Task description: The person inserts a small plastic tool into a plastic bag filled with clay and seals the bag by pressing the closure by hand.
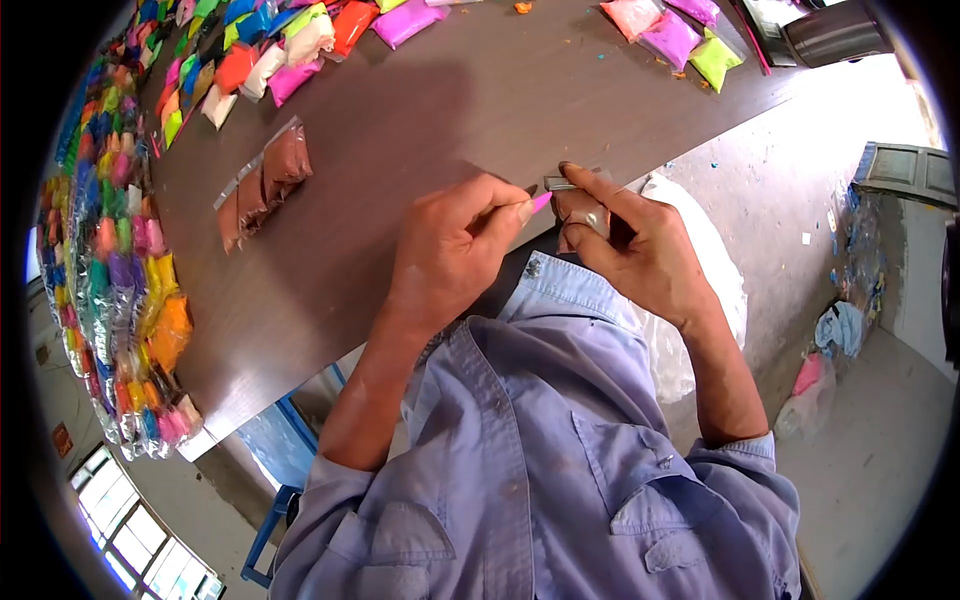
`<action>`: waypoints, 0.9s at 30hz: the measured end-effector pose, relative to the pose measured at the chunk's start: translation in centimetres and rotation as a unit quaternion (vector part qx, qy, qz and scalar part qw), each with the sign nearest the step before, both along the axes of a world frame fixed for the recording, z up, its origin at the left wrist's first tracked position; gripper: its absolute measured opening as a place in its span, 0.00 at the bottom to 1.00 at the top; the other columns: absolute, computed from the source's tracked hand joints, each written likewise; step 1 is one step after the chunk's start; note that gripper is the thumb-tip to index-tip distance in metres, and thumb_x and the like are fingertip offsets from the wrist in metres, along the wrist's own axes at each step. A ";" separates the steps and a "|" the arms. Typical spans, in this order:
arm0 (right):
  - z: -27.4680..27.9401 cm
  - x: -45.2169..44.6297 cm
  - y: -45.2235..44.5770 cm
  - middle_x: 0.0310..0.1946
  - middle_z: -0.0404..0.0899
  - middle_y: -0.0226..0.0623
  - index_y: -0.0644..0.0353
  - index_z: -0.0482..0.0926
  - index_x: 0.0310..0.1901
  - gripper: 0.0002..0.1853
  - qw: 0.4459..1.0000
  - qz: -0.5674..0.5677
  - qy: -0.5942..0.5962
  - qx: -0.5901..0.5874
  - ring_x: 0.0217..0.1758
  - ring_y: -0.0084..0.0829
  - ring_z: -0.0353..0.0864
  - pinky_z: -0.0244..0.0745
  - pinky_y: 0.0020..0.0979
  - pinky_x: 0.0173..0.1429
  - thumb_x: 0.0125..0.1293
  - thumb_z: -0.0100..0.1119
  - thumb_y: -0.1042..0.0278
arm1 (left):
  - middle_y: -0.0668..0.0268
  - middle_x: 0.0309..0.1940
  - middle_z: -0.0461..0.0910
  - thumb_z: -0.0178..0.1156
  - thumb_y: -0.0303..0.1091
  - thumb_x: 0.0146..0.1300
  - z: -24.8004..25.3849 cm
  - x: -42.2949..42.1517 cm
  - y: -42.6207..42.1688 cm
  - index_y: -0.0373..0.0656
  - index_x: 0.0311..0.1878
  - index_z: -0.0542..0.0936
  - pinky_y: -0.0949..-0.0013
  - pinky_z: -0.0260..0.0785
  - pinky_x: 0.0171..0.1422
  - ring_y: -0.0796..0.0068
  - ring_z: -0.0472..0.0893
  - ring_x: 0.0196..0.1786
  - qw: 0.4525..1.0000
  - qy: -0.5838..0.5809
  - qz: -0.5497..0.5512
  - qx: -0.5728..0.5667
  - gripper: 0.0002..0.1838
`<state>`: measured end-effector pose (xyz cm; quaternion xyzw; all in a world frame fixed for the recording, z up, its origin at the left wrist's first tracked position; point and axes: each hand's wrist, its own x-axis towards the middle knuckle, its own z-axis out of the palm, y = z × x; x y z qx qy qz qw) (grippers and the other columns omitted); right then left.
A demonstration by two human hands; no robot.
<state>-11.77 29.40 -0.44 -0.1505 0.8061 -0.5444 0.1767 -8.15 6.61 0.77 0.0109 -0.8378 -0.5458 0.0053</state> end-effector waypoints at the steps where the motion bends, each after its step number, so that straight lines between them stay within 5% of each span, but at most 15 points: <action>1: 0.2 0.1 0.0 0.45 0.93 0.44 0.67 0.82 0.71 0.29 0.999 -0.006 -0.029 -0.021 0.36 0.32 0.88 0.84 0.34 0.47 0.68 0.73 0.72 | 0.75 0.26 0.79 0.70 0.24 0.74 -0.2 0.1 -0.1 0.35 0.43 0.87 0.75 0.66 0.34 0.89 0.73 0.32 1.000 0.006 -0.005 0.013 0.03; 3: 1.3 0.2 0.2 0.48 0.88 0.33 0.73 0.73 0.78 0.29 0.992 -0.005 -0.109 -0.063 0.46 0.24 0.86 0.84 0.30 0.54 0.79 0.61 0.75 | 0.75 0.26 0.80 0.70 0.24 0.75 -0.5 0.2 0.0 0.35 0.43 0.87 0.75 0.66 0.34 0.89 0.73 0.32 0.999 0.013 -0.010 0.028 0.03; 6: 0.8 1.0 0.1 0.48 0.90 0.39 0.78 0.72 0.76 0.27 0.986 -0.029 -0.120 -0.112 0.41 0.26 0.85 0.83 0.30 0.52 0.81 0.58 0.72 | 0.75 0.28 0.82 0.70 0.24 0.75 -0.7 0.2 0.8 0.34 0.44 0.88 0.76 0.68 0.36 0.90 0.75 0.34 0.999 0.022 -0.004 0.050 0.03; 12: 1.6 1.1 0.6 0.42 0.85 0.30 0.68 0.73 0.80 0.27 0.970 -0.014 -0.207 -0.126 0.39 0.19 0.82 0.79 0.24 0.43 0.85 0.54 0.69 | 0.71 0.31 0.87 0.70 0.25 0.75 -0.1 -0.2 1.5 0.33 0.45 0.87 0.77 0.72 0.39 0.90 0.79 0.37 0.998 -0.031 -0.016 0.059 0.04; 18: 0.4 1.7 0.1 0.38 0.87 0.31 0.64 0.78 0.76 0.23 0.945 -0.080 -0.227 -0.220 0.33 0.17 0.80 0.75 0.22 0.33 0.88 0.55 0.63 | 0.71 0.30 0.87 0.70 0.24 0.76 0.0 -0.2 2.1 0.33 0.46 0.87 0.77 0.72 0.38 0.90 0.79 0.36 0.998 0.005 -0.029 0.050 0.03; 27: 0.5 1.5 0.1 0.34 0.89 0.33 0.67 0.80 0.73 0.22 0.944 -0.090 -0.247 -0.200 0.26 0.16 0.77 0.70 0.22 0.28 0.86 0.59 0.64 | 0.69 0.28 0.86 0.70 0.23 0.75 -0.5 -0.4 2.6 0.34 0.45 0.87 0.75 0.71 0.35 0.90 0.78 0.33 0.999 0.035 -0.015 0.040 0.02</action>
